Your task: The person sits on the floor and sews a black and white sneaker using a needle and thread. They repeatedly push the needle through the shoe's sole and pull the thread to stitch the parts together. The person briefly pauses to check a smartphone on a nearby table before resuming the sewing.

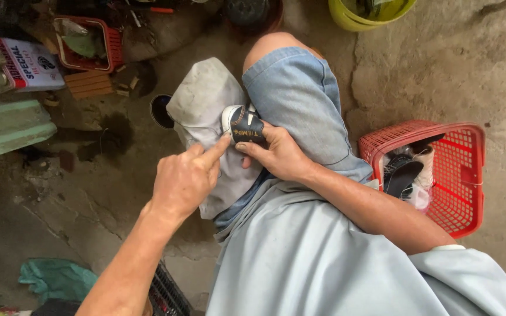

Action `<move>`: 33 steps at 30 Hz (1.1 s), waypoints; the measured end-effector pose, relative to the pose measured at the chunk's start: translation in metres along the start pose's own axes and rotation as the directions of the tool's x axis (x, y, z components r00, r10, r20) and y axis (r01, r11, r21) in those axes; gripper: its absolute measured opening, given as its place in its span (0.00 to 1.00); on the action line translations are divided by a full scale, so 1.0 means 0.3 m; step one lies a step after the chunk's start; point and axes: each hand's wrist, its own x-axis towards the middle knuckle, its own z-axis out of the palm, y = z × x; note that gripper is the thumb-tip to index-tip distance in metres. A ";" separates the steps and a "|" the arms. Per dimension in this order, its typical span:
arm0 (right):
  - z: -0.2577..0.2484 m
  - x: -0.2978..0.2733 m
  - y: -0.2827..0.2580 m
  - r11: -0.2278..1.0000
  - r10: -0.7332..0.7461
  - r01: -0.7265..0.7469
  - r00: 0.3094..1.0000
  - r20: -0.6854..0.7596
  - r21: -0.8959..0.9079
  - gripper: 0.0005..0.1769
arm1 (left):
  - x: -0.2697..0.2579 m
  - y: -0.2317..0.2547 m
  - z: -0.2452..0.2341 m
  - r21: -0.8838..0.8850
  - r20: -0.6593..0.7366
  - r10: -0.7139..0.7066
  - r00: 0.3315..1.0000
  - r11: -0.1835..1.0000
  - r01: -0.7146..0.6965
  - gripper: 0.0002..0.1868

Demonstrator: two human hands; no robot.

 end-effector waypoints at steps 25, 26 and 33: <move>0.038 0.001 -0.060 0.997 0.078 -0.078 0.997 -0.030 0.003 0.13 | -0.009 -0.012 0.037 -0.018 -0.136 0.066 0.988 0.997 -0.070 0.18; 0.037 0.002 -0.097 0.997 0.077 -0.077 0.997 -0.027 0.004 0.13 | 0.000 0.001 -0.006 -0.015 -0.136 0.065 0.989 0.998 -0.068 0.18; 0.004 -0.085 -0.314 0.948 -0.053 0.110 0.980 0.194 -0.300 0.10 | -0.145 -0.076 -0.121 0.161 -0.027 -0.087 0.996 0.983 0.091 0.06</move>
